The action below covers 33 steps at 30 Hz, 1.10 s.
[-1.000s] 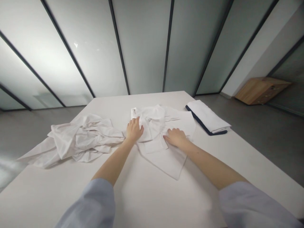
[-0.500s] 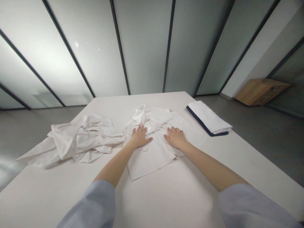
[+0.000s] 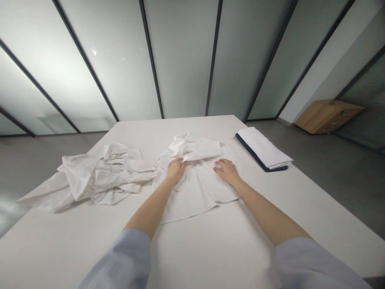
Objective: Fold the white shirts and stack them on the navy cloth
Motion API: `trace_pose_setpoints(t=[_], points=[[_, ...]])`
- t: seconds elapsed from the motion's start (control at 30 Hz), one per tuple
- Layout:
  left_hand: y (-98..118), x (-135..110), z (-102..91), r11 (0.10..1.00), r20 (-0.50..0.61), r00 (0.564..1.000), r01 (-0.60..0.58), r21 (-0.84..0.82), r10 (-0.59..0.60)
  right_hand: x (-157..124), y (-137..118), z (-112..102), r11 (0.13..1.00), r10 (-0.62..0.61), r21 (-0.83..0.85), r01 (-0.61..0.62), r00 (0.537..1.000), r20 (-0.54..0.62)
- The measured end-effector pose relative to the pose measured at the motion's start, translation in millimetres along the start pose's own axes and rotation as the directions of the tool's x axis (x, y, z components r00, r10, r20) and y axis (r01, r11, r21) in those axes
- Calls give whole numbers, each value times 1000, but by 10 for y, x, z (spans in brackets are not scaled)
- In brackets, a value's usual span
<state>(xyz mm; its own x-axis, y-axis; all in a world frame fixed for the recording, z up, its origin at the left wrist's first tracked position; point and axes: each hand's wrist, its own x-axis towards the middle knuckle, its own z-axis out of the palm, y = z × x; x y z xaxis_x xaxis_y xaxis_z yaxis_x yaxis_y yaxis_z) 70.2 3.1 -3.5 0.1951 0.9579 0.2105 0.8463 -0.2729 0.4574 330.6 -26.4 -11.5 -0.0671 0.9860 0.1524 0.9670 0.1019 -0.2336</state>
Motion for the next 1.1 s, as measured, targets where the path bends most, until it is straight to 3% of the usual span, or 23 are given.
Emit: trace_pose_setpoints(t=[0.13, 0.23, 0.37, 0.57, 0.73, 0.87, 0.97, 1.1], points=[[-155, 114, -90, 970, -246, 952, 131, -205, -180, 10, 42, -5, 1000, -15, -23, 15, 1000, 5], [-234, 155, -150, 932, -289, 919, 172, -319, -269, 8, 44, -33, 999, 8, -48, -8, 1000, 3], [-251, 134, -192, 912, -306, 913, 139, -385, -268, 19, 40, -62, 996, 46, -75, -47, 999, -12], [-153, 44, -222, 949, -339, 926, 58, -311, -167, 61, 37, -76, 988, 124, -87, -125, 992, -7], [-123, 15, -195, 970, -303, 942, 72, -231, -143, 84, 104, -108, 992, 120, -36, -118, 992, 42], [-70, -11, -217, 992, -292, 953, 51, -112, -82, 114, 147, -189, 994, 106, 15, -105, 994, -29], [71, -59, -272, 995, -145, 985, -88, 46, 94, 136, 12, -331, 994, 35, 102, -24, 994, -103], [313, -125, -292, 949, 111, 955, -289, 127, 276, 108, -478, -574, 894, -166, 415, 170, 985, -47]])
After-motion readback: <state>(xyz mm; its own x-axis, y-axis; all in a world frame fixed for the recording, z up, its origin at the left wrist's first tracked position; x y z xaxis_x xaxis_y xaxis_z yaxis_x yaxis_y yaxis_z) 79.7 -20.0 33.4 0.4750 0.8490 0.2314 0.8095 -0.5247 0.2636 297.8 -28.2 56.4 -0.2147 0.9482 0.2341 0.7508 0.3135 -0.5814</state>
